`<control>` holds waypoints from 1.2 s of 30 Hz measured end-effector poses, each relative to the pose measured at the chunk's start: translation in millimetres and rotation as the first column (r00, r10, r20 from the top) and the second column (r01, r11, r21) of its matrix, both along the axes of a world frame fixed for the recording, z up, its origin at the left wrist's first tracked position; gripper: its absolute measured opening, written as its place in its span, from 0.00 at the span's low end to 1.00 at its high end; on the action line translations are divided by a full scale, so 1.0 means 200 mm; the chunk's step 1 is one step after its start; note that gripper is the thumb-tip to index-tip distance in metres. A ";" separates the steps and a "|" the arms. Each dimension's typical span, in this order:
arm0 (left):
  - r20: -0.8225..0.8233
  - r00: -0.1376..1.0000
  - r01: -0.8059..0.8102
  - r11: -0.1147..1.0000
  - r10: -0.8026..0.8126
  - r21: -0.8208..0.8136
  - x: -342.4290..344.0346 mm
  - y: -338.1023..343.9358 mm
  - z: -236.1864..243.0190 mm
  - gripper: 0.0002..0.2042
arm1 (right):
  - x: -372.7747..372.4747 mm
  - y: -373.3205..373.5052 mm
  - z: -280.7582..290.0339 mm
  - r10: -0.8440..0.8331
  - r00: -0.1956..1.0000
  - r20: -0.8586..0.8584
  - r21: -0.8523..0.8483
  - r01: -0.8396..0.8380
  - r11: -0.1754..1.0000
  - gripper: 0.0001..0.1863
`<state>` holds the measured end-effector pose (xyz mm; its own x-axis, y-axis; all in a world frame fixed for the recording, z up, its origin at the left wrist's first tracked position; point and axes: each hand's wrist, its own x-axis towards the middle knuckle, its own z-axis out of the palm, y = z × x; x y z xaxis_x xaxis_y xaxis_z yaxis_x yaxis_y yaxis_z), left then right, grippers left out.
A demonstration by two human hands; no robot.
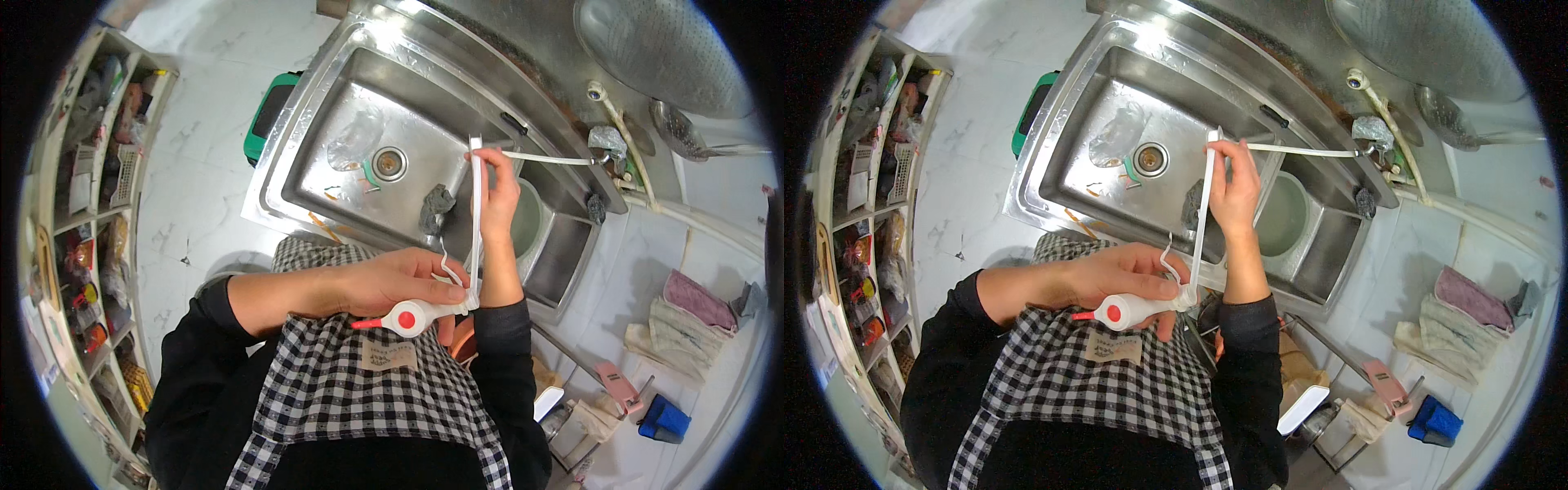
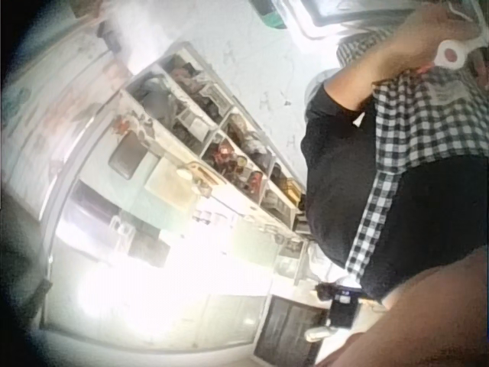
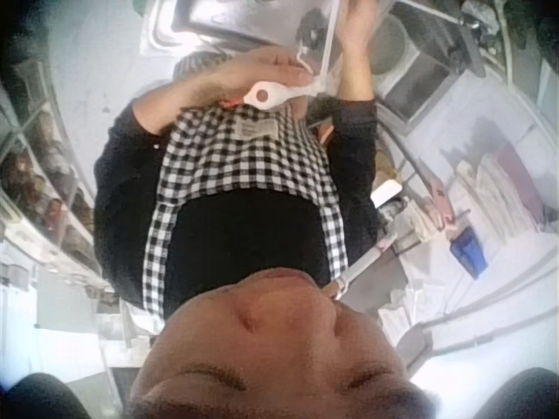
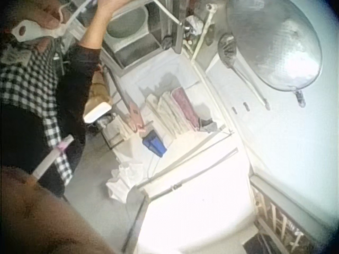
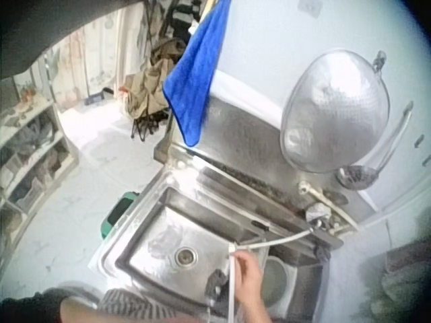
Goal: The person works on a kitchen sink faucet, using a screwdriver to remove a cap and then inserting a small blue part into the faucet opening. They repeatedly insert and remove the part while holding a small white bottle, then wrap a white strip around the faucet neck.
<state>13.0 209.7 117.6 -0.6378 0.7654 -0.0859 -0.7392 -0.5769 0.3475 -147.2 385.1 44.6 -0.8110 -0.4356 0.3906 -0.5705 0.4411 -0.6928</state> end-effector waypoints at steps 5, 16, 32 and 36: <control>-0.087 0.992 0.089 0.994 -0.094 -0.062 -0.01 0.02 0.02 0.19 | -0.01 -0.04 0.09 0.133 0.991 -0.020 0.089 -0.131 0.987 0.06; -0.226 0.951 0.171 0.967 -0.212 -0.189 -0.04 0.05 0.02 0.15 | -0.02 -0.12 0.24 0.275 0.957 -0.098 0.143 -0.259 0.955 0.10; -0.224 0.972 -0.068 0.839 -0.065 -0.541 -0.09 0.25 -0.16 0.12 | 0.10 0.01 1.02 0.380 0.920 -0.093 0.027 -0.379 0.925 0.17; -0.225 0.974 -0.178 0.703 0.027 -0.688 -0.12 0.29 -0.26 0.15 | 0.18 0.02 1.06 0.453 0.890 0.042 -0.282 -0.425 0.860 0.25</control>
